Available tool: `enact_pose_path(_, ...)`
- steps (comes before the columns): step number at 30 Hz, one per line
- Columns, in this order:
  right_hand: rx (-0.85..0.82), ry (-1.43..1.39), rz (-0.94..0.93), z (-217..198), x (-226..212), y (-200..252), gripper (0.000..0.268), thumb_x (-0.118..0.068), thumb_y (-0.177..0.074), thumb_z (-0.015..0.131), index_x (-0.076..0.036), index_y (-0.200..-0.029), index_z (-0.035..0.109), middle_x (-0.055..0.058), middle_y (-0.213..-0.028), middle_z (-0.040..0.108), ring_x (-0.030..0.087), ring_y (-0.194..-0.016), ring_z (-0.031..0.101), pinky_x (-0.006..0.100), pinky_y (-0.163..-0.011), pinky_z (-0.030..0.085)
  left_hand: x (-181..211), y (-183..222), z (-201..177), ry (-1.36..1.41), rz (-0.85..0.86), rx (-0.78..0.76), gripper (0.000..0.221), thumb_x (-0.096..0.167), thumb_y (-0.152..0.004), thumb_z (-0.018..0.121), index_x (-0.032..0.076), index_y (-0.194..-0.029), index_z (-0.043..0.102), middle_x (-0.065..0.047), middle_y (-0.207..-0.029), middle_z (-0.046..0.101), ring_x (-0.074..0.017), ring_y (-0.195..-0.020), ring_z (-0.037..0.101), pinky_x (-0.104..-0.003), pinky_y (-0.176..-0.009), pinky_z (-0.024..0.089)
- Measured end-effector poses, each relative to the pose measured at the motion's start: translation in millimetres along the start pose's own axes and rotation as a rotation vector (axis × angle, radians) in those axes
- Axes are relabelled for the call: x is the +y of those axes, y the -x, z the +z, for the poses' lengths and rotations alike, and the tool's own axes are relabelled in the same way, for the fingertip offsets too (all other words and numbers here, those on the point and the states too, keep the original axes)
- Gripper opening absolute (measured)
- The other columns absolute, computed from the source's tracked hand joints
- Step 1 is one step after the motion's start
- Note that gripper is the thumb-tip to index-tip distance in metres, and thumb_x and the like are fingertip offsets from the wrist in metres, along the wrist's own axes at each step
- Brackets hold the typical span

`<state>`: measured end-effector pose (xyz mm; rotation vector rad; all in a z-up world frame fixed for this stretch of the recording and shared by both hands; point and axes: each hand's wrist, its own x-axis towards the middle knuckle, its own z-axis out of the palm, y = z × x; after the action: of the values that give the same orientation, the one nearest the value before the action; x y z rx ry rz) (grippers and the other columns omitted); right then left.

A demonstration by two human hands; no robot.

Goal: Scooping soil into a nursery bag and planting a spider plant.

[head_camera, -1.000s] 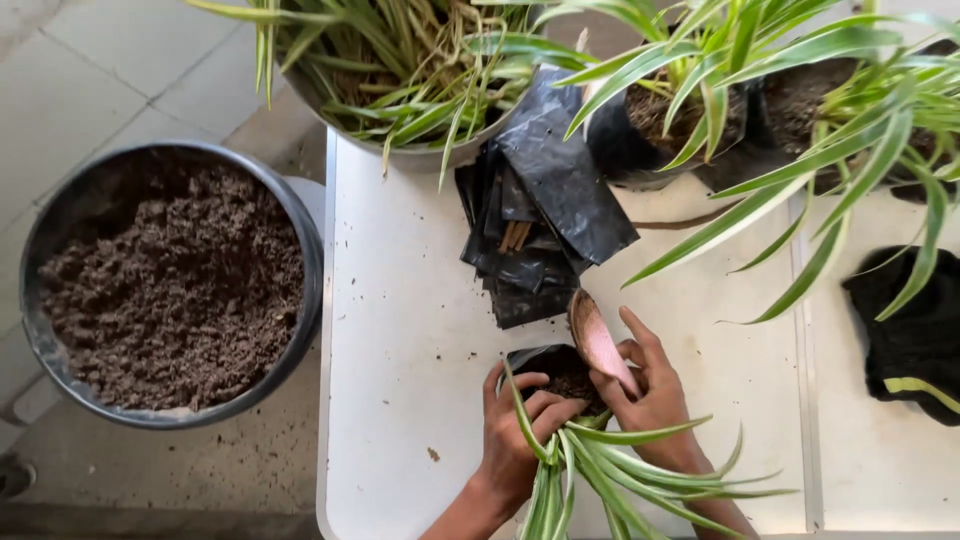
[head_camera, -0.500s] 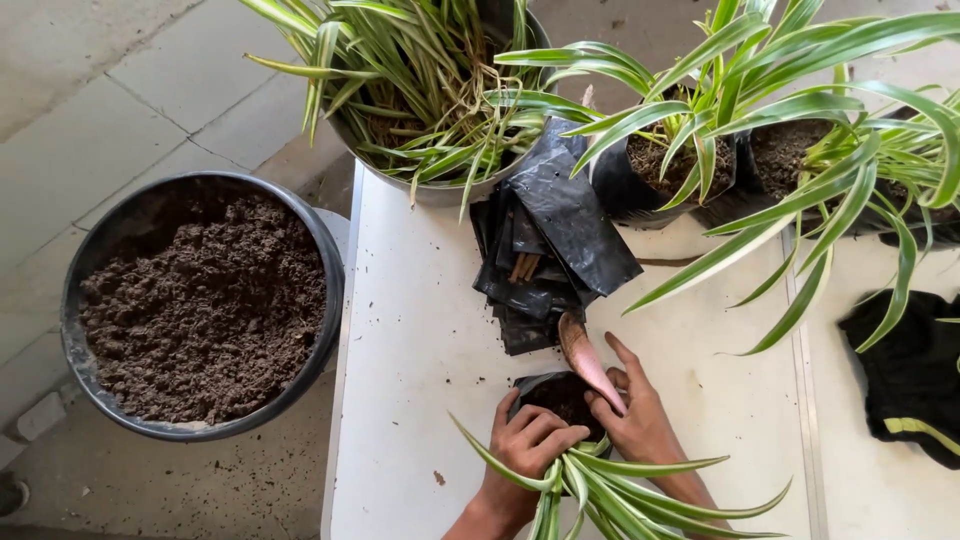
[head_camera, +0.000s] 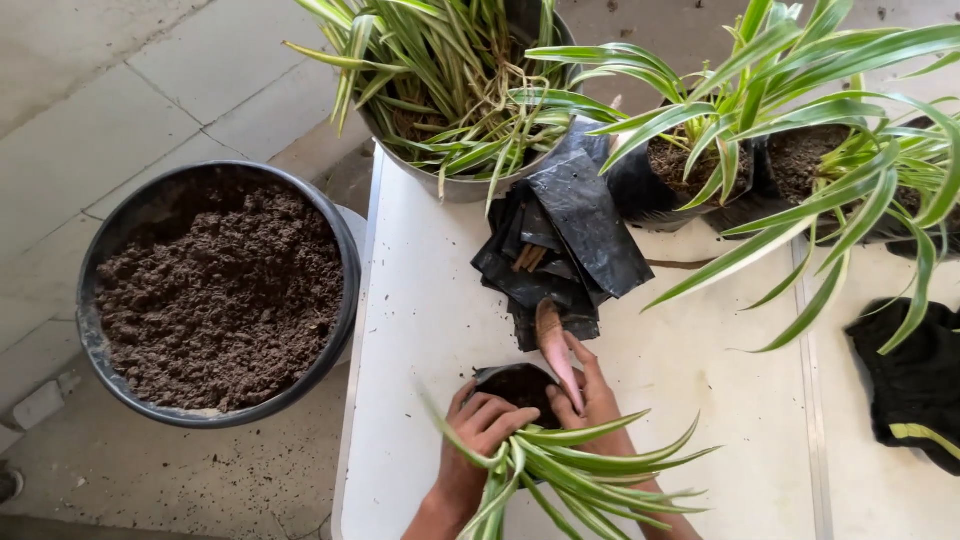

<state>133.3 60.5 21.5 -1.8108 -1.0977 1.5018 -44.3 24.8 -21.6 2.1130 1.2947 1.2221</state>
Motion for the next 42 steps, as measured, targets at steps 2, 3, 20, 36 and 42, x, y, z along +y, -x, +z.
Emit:
enact_pose_path(2, -0.014, 0.076, -0.036, 12, -8, 0, 0.07, -0.022, -0.092, 0.062, -0.029, -0.157, 0.038, 0.01, -0.106, 0.077, 0.015, -0.066, 0.056, 0.03, -0.064, 0.047, 4, -8, -17, -0.013, -0.017, 0.041, 0.015, 0.025, -0.099, 0.063, 0.018, -0.106, 0.074, -0.001, -0.081, 0.068, -0.0193, -0.076, 0.064, -0.052, -0.1, 0.046)
enact_pose_path(3, -0.024, 0.151, -0.072, 18, -12, -1, 0.07, -0.027, -0.093, 0.06, -0.03, -0.158, 0.035, 0.009, -0.105, 0.079, 0.016, -0.063, 0.057, 0.031, -0.062, 0.047, 5, -12, -26, -0.023, -0.031, 0.08, 0.016, 0.024, -0.1, 0.061, 0.017, -0.101, 0.075, -0.001, -0.078, 0.067, -0.0193, -0.073, 0.064, -0.051, -0.099, 0.047)
enact_pose_path(20, -0.038, 0.197, -0.321, 94, 2, -41, 0.083, -0.006, -0.089, 0.06, -0.018, -0.164, 0.026, 0.008, -0.111, 0.064, 0.012, -0.074, 0.056, 0.025, -0.069, 0.049, -48, -15, -99, -0.07, -0.011, 0.138, 0.013, 0.014, -0.103, 0.062, 0.012, -0.109, 0.074, -0.008, -0.087, 0.067, -0.0286, -0.079, 0.063, -0.05, -0.096, 0.049)
enact_pose_path(36, -0.351, 1.455, -0.771, 181, -180, -103, 0.066, -0.026, -0.103, 0.046, -0.017, -0.165, 0.025, 0.023, -0.082, 0.073, 0.05, -0.061, 0.066, 0.06, -0.055, 0.05, -66, 2, -84, -0.084, 0.005, 0.232, 0.025, -0.007, -0.101, 0.063, 0.014, -0.111, 0.075, -0.008, -0.085, 0.068, -0.026, -0.076, 0.063, -0.057, -0.095, 0.057)
enact_pose_path(42, -0.093, 1.714, -0.875, 243, -200, -114, 0.062, -0.005, -0.103, 0.039, -0.01, -0.165, 0.034, 0.01, -0.082, 0.077, 0.031, -0.053, 0.071, 0.043, -0.046, 0.052, -68, 4, -81, -0.101, -0.01, 0.217, 0.027, 0.0, -0.102, 0.06, 0.02, -0.114, 0.074, -0.004, -0.091, 0.069, -0.0263, -0.081, 0.064, -0.053, -0.101, 0.055)
